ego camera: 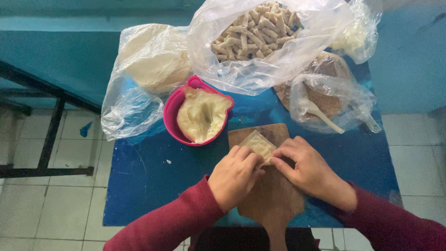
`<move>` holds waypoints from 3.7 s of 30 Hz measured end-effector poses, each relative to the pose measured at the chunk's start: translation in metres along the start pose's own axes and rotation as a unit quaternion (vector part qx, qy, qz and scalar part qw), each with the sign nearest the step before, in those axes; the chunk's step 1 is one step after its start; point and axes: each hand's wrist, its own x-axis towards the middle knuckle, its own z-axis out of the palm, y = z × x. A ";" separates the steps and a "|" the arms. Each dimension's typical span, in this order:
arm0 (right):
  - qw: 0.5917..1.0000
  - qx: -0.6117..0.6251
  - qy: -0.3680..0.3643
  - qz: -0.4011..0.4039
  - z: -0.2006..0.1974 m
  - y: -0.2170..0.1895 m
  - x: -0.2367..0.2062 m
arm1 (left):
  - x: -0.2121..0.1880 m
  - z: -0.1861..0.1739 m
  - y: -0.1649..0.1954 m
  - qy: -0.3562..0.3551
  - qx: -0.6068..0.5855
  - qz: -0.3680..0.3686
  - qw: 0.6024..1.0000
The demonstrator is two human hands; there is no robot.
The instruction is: The person spoons filling from a pink bowl onto a small dough wrapper on a wooden paddle, folds the dough over the filling, and presses the edges to seal it. They then stretch a thin sheet of dough by hand and lay it over a larger round dough base on the paddle, smoothing it in place.
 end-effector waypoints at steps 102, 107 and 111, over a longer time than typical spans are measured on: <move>0.998 -0.037 0.047 -0.020 0.009 0.004 0.031 | 0.020 0.010 -0.027 0.043 0.108 0.008 0.993; 0.986 -0.120 0.076 -0.084 0.011 -0.004 0.025 | 0.024 0.009 -0.029 0.033 0.096 -0.013 0.995; 0.980 -0.151 0.082 -0.104 0.011 -0.009 0.022 | 0.021 0.009 -0.026 0.039 0.133 0.027 0.990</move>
